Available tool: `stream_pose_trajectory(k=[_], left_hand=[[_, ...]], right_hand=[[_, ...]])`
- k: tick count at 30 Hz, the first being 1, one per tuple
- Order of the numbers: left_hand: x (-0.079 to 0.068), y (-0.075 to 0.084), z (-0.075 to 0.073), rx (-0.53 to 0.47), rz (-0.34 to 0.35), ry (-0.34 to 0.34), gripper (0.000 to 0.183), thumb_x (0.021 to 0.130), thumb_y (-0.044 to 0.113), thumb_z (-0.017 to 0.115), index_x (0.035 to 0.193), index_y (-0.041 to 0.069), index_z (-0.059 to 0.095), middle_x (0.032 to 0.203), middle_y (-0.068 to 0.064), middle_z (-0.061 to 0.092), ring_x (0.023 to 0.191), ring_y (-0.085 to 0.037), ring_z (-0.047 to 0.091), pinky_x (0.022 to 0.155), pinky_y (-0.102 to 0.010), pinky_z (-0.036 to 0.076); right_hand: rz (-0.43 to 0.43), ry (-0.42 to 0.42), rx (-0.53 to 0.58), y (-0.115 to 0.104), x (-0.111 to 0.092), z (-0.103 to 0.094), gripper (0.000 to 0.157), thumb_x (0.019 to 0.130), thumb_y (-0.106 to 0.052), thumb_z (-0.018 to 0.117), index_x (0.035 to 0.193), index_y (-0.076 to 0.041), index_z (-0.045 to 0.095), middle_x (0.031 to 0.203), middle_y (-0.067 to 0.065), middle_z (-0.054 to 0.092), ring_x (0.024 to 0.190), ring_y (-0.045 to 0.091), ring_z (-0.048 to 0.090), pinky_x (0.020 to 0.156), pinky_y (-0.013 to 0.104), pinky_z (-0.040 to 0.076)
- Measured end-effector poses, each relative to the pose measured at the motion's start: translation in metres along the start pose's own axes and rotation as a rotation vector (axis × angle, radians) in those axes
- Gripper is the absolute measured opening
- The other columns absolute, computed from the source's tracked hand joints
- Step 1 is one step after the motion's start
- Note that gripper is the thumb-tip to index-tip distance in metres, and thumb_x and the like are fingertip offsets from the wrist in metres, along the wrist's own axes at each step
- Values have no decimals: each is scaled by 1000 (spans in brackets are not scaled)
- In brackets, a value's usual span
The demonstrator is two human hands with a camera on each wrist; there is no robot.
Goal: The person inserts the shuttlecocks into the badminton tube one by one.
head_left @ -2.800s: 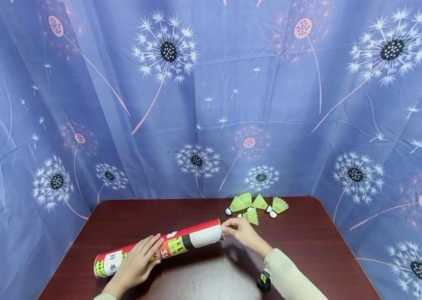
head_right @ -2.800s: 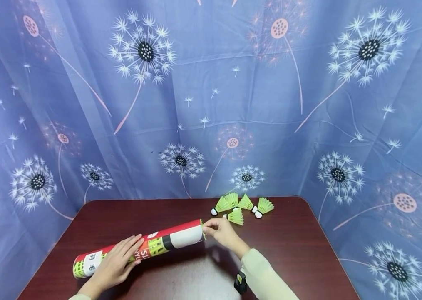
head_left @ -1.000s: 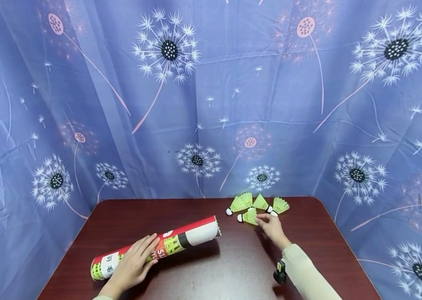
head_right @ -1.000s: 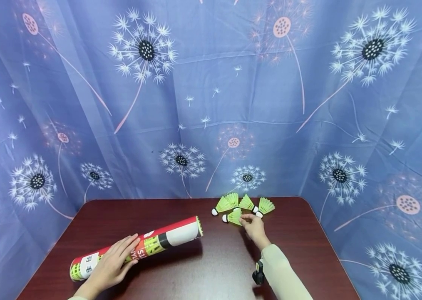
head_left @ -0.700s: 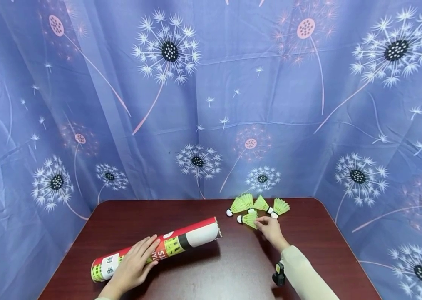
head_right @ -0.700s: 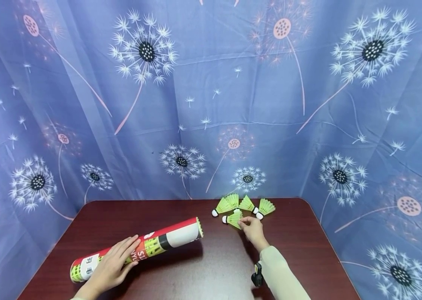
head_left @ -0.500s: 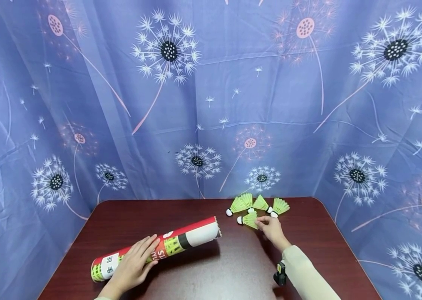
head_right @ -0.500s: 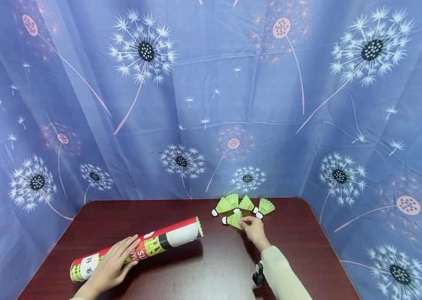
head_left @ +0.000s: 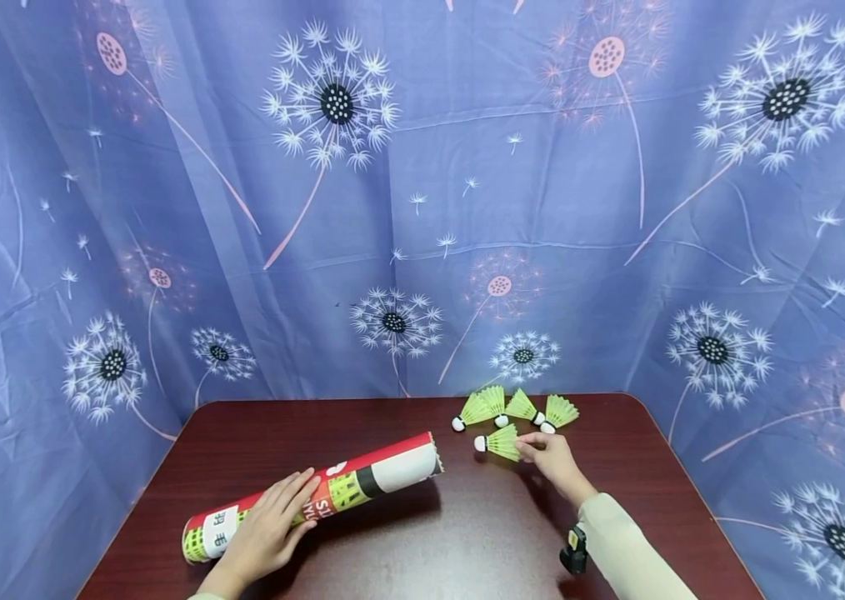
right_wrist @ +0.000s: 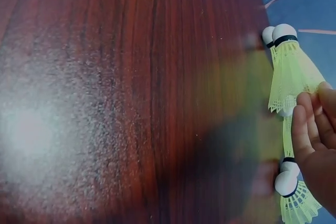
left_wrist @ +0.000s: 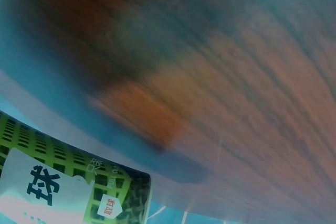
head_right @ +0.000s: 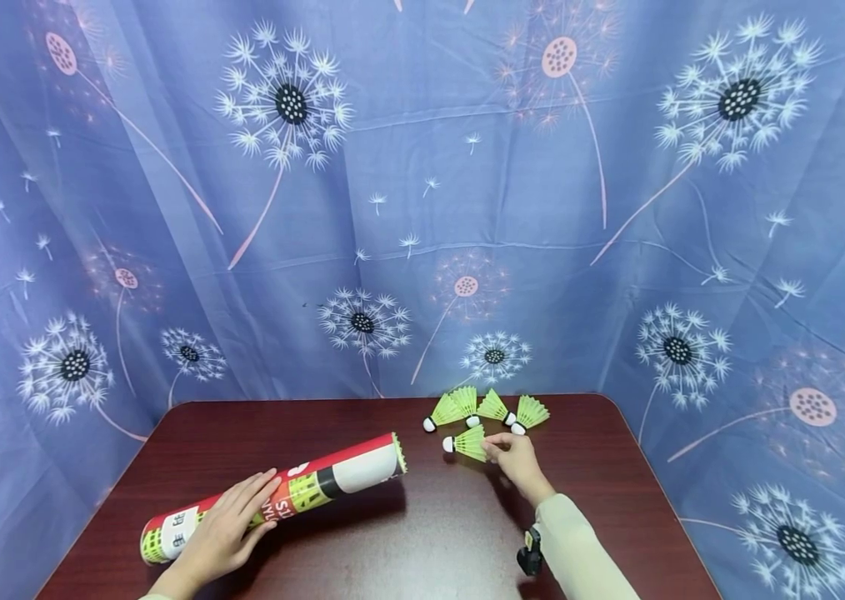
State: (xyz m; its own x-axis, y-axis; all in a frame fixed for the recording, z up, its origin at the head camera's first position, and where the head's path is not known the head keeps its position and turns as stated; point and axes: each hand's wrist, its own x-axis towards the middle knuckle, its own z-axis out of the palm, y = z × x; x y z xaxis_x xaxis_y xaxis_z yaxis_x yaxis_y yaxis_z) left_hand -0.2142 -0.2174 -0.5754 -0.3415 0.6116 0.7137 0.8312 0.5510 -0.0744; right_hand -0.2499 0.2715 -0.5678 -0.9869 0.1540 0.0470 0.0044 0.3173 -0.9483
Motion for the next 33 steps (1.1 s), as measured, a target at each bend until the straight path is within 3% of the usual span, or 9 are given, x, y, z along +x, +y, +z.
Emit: stream_pose_trajectory(k=[7,10,19,25,29,33], left_hand=[[0,0,-1,10,6,-1,54,101,37,45,131,-7,54,135,-21,53,112,-38,57,117,-32,23],[0,0,-1,8,9,2,54,101,37,45,131,-7,54,135,-21,53,112,-38,56,116,-33,24],[0,-2,-1,-3,7,-4,54,101,38,45,132,-6,54,132,-23,55,111,-39,57,118,-31,21],[0,-1,-1,-7,7,-6,54,101,37,45,132,-6,54,134,-22,54,111,-40,57,118,-31,21],[0,0,-1,-5,9,-5,54,100,37,46,131,-6,54,135,-20,53,111,-40,57,117,-31,21],[-1,1,0,-5,8,-1,54,100,37,46,131,-6,54,135,-21,54,110,-40,57,117,-32,22]], right_hand=[[30,-12,44,-4,-3,-6,16,89,0,64,98,13,69,84,17,71,76,31,69,77,46,58],[-5,-35,26,-6,-5,-9,17,89,0,64,98,14,68,85,19,71,76,31,69,76,46,58],[-106,-125,39,-16,-8,-12,22,90,-1,64,101,17,65,95,25,69,70,13,68,75,48,57],[-173,-178,25,-23,-9,-8,21,90,-3,65,101,14,67,94,25,69,72,13,67,73,40,59],[-245,-205,24,-30,-10,-3,19,90,-3,65,99,13,68,90,24,69,72,14,67,71,39,60],[-263,-215,18,-43,-15,3,18,90,-4,66,98,12,68,87,22,69,72,16,67,71,39,59]])
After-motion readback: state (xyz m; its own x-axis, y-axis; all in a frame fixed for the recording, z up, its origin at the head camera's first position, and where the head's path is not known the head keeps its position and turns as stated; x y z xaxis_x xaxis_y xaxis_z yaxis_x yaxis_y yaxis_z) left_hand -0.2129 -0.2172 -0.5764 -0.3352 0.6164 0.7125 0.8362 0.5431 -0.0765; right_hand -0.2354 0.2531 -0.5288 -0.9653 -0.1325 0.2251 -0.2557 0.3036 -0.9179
